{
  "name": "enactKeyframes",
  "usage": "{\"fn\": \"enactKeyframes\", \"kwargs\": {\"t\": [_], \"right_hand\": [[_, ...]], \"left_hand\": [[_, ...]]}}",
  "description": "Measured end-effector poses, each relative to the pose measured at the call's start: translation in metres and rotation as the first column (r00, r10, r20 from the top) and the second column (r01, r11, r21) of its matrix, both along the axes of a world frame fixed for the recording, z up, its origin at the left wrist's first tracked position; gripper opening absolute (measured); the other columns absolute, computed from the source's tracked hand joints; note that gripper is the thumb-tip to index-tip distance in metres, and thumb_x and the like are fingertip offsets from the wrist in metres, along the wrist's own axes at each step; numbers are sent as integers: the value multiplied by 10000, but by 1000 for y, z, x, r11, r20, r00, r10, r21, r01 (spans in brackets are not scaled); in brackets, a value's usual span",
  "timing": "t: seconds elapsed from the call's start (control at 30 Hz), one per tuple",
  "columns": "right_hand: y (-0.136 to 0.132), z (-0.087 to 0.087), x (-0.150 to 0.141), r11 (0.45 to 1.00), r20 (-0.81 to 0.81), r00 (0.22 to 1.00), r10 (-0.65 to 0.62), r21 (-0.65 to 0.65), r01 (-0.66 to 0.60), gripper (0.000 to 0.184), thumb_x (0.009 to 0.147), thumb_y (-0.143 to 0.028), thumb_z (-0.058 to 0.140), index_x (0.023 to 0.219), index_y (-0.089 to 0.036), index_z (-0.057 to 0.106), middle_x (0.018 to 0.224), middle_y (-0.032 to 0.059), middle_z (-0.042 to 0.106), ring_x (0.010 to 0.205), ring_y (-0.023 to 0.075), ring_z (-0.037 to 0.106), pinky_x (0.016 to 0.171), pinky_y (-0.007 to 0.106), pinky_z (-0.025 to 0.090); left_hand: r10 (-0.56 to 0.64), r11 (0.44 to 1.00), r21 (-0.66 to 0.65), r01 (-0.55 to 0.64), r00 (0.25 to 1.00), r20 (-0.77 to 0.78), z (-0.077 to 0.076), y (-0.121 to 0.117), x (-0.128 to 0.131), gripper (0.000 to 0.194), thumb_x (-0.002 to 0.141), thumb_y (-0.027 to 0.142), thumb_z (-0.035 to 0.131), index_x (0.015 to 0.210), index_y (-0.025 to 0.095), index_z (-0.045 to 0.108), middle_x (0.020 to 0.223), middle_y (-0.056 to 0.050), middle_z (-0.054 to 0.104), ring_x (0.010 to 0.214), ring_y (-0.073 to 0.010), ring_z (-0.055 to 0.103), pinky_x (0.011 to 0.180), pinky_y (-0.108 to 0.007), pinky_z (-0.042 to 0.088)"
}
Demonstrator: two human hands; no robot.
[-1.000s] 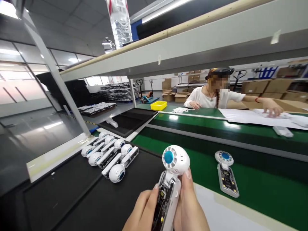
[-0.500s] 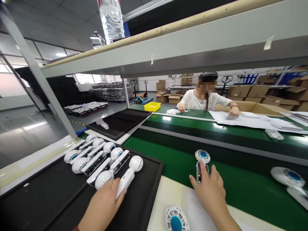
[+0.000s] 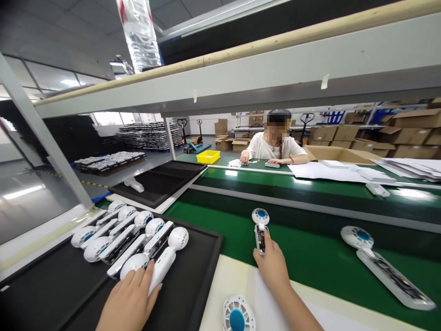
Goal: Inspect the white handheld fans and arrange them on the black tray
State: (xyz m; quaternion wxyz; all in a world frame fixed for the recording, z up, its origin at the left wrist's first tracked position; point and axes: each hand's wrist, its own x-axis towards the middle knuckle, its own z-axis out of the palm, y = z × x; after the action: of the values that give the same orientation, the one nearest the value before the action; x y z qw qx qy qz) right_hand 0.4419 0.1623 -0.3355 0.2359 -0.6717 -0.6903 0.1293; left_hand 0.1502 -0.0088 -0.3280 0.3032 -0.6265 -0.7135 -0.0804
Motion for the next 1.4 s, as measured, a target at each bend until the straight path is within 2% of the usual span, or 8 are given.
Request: {"fn": "enactKeyframes", "kwargs": {"t": [0.63,0.7,0.77,0.83,0.9,1.03,1.2,1.4], "right_hand": [[-114,55,-33,957,-594,763,254,271,-108,508,785,-362,452,1281,-295,364,1270,55,408,1159,263,417,942,416,380],[-121,46,-41,926,-567,762,315,360,-115,518,760,-302,489,1269,-306,395,1271,57,409,1156,279,429,928,414,402],[-128,35,-51,882,-529,753,391,449,-144,529,735,-259,529,1251,-328,431,1313,47,380,1195,303,391,946,442,386],[-133,25,-58,845,-482,743,465,491,-211,505,742,-266,554,1233,-339,458,1354,34,355,1241,314,327,985,488,330],[-131,19,-54,820,-437,731,524,491,-294,423,786,-325,527,1206,-351,481,1350,18,386,1258,293,306,1009,508,282],[-91,29,0,823,-325,817,476,491,-285,505,813,-502,410,1276,-299,405,1390,24,331,1296,266,223,1039,498,193],[-3,48,108,940,-162,939,-304,106,323,741,774,-396,473,1369,-52,197,1409,248,146,1294,410,68,998,588,77],[38,46,145,965,-361,908,-213,-222,138,468,657,-329,620,1002,-17,569,845,218,621,949,405,550,840,497,375]], "left_hand": [[-107,987,142,73,962,251,21,30,13,382,806,344,437,1062,103,586,1092,-186,550,1038,-352,463,805,-493,402],[-261,964,140,225,713,650,35,33,41,480,789,436,455,1186,170,498,1197,-151,499,1136,-319,420,921,-503,359],[-274,898,207,389,124,954,52,37,75,570,791,514,412,1287,238,359,1275,-109,456,1174,-270,418,972,-471,344],[-112,870,315,378,-471,875,72,42,107,593,798,549,368,1299,235,323,1208,-108,528,1083,-249,517,914,-437,416],[-7,915,314,253,-769,640,88,47,129,575,787,552,392,1213,168,433,1002,-118,637,901,-244,611,794,-398,489],[61,961,204,184,-866,496,100,53,140,514,750,583,439,914,120,592,626,-59,653,575,-193,620,533,-293,507],[91,955,199,219,-857,507,97,53,140,442,780,548,414,741,147,593,443,-10,571,371,-146,512,377,-244,426],[150,941,187,280,-846,511,106,40,150,392,744,539,484,788,166,597,529,-18,602,506,-202,595,525,-356,506]]}}
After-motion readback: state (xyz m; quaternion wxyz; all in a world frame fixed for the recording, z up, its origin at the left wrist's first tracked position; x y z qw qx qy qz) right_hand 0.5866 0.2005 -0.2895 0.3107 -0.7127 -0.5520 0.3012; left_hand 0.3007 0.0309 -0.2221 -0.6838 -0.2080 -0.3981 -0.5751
